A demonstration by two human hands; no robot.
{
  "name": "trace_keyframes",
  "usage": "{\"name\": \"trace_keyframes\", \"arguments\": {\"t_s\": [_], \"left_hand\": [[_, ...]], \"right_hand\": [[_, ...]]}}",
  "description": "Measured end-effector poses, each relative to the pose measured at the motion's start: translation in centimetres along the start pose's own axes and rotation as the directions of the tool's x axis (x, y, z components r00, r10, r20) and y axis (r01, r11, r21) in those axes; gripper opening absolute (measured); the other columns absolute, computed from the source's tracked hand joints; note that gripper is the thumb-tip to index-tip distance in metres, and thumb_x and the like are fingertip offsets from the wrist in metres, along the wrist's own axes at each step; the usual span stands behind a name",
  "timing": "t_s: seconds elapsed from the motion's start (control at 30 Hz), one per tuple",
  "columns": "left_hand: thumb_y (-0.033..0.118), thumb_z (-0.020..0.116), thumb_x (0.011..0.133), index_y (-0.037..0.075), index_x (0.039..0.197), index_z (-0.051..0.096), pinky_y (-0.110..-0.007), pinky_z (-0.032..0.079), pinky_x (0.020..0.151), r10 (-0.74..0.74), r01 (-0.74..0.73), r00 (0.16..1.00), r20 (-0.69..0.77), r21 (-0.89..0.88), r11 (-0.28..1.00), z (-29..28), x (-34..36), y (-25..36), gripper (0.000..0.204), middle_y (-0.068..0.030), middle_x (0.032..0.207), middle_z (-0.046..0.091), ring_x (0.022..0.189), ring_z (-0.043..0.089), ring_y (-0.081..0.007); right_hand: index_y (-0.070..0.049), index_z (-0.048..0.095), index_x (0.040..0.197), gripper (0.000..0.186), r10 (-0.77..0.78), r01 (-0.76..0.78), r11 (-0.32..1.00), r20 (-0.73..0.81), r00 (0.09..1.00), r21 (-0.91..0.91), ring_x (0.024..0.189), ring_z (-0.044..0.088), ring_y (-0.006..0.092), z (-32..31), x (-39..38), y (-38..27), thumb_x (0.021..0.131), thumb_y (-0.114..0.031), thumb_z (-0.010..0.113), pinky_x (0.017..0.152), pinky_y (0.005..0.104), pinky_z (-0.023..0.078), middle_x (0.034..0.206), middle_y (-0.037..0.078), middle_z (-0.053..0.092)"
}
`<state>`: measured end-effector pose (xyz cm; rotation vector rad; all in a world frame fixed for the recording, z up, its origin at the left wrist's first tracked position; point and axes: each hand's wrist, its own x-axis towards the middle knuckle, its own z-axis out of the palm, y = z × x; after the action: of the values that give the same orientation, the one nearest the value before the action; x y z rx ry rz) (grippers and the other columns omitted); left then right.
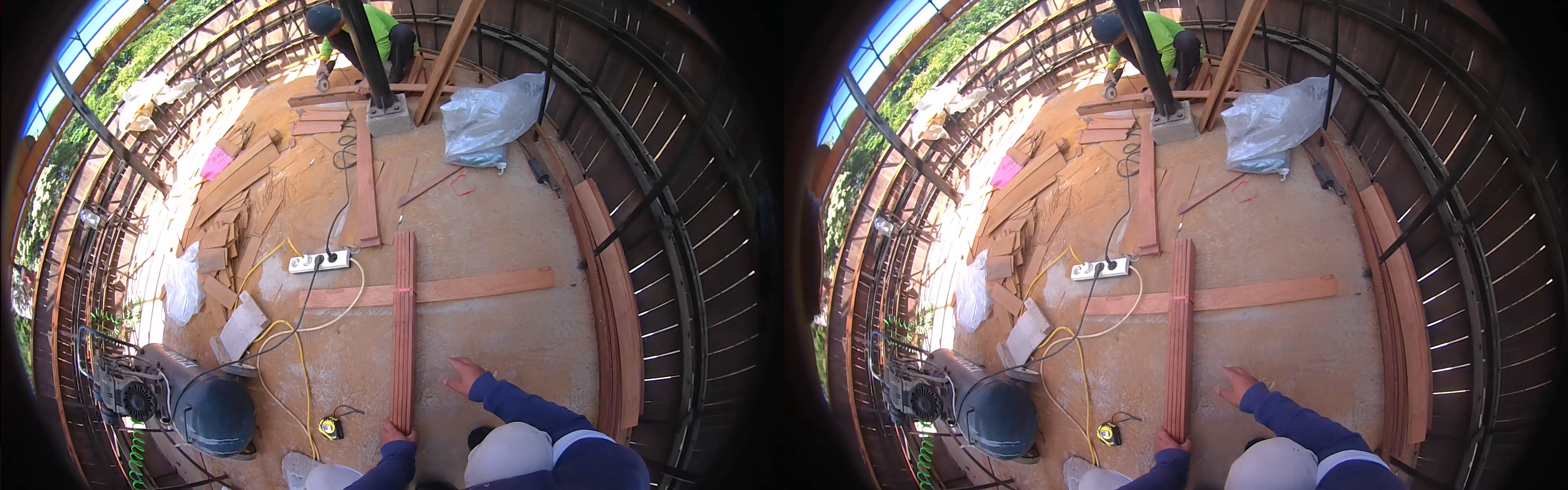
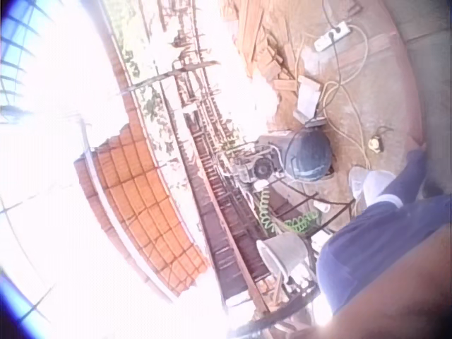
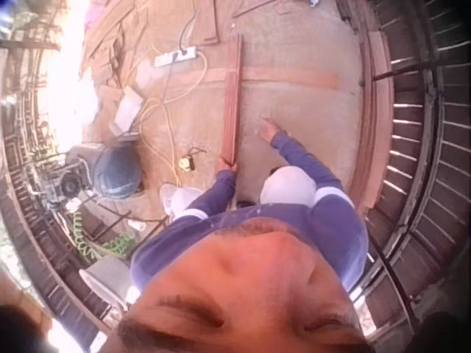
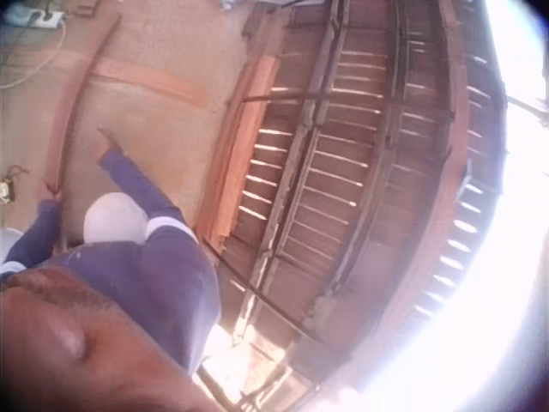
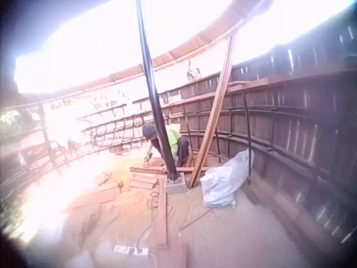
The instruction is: The person handles wooden slats on the ground and then uses a yellow measuring tape to measure horizontal intervals on a curved frame. They place the tape against the structure and pull it across various sections to verify dimensions.
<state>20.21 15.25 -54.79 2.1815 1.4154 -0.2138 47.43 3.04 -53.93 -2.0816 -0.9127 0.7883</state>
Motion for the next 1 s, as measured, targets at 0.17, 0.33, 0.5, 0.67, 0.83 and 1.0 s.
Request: {"name": "trace_keyframes", "arguments": {"t_s": [0.17, 0.33, 0.5, 0.67, 0.83, 1.0], "left_hand": [[0.035, 0.085, 0.062, 0.006, 0.132, 0.041, -0.045, 0.043, 0.103, -0.314, 0.311, 0.949, -0.031, 0.249, 0.917, 1.4, 1.2, 2.2, 0.087, -0.0196, 0.123, 0.053, 0.120, 0.051, -0.0374], [0.034, 0.083, 0.063, 0.009, 0.149, 0.025, -0.045, 0.036, 0.111, -0.166, 0.178, 0.983, -0.075, 0.211, 0.961, -1.5, 5.8, 8.3, 0.107, -0.0198, 0.140, 0.043, 0.133, 0.040, -0.0360], [0.031, 0.082, 0.065, 0.006, 0.145, 0.029, -0.046, 0.038, 0.108, -0.063, 0.072, 0.993, -0.099, 0.087, 0.994, -0.8, 10.0, 13.1, 0.099, -0.0237, 0.145, 0.038, 0.133, 0.041, -0.0360], [0.024, 0.079, 0.072, 0.002, 0.135, 0.044, -0.044, 0.049, 0.095, -0.078, 0.094, 0.990, -0.114, 0.134, 0.987, 2.9, 11.5, 13.5, 0.075, -0.0231, 0.129, 0.054, 0.114, 0.058, -0.0328], [0.023, 0.077, 0.073, 0.002, 0.128, 0.049, -0.042, 0.051, 0.090, 0.026, -0.017, 0.998, -0.058, 0.161, 0.987, 2.4, 11.3, 14.6, 0.065, -0.0209, 0.119, 0.058, 0.105, 0.060, -0.0305], [0.021, 0.076, 0.075, 0.001, 0.122, 0.054, -0.039, 0.053, 0.085, 0.191, -0.177, 0.977, -0.092, 0.144, 0.974, 2.6, 10.3, 15.7, 0.056, -0.0188, 0.109, 0.062, 0.097, 0.063, -0.0281]], "right_hand": [[0.001, 0.054, 0.132, 0.061, 0.320, -0.314, 0.947, -0.255, 0.912, 0.065, 0.119, 0.057, 0.0358, -7.1, -12.0, 1.7, 0.082, -0.031, 0.071, 0.102, 0.0397, 0.045, 0.125, 0.024, 0.061], [0.000, 0.058, 0.126, 0.055, 0.462, -0.449, 0.879, -0.516, 0.721, 0.160, 0.110, 0.063, 0.0346, -11.8, -25.9, -0.4, 0.082, -0.028, 0.072, 0.094, 0.0385, 0.050, 0.121, 0.023, 0.064], [0.000, 0.061, 0.121, 0.047, 0.288, -0.456, 0.890, -0.762, 0.579, -0.010, 0.104, 0.064, 0.0373, -19.6, -35.8, -8.1, 0.083, -0.026, 0.070, 0.092, 0.0404, 0.051, 0.114, 0.023, 0.065], [0.001, 0.064, 0.115, 0.037, -0.201, -0.532, 0.753, -0.905, 0.374, -0.387, 0.101, 0.064, 0.0386, -30.3, -44.6, -25.6, 0.083, -0.017, 0.070, 0.089, 0.0414, 0.053, 0.110, 0.023, 0.066], [0.002, 0.064, 0.114, 0.039, -0.681, -0.848, 0.246, -0.706, 0.193, -0.469, 0.099, 0.064, 0.0373, -36.7, -52.1, -38.9, 0.078, -0.007, 0.072, 0.087, 0.0414, 0.052, 0.108, 0.021, 0.066], [-0.006, 0.063, 0.109, 0.044, -0.568, -0.981, -0.040, -0.803, 0.180, -0.192, 0.094, 0.064, 0.0286, -40.7, -55.4, -38.1, 0.080, -0.037, 0.074, 0.083, 0.0420, 0.050, 0.102, 0.010, 0.065]]}}
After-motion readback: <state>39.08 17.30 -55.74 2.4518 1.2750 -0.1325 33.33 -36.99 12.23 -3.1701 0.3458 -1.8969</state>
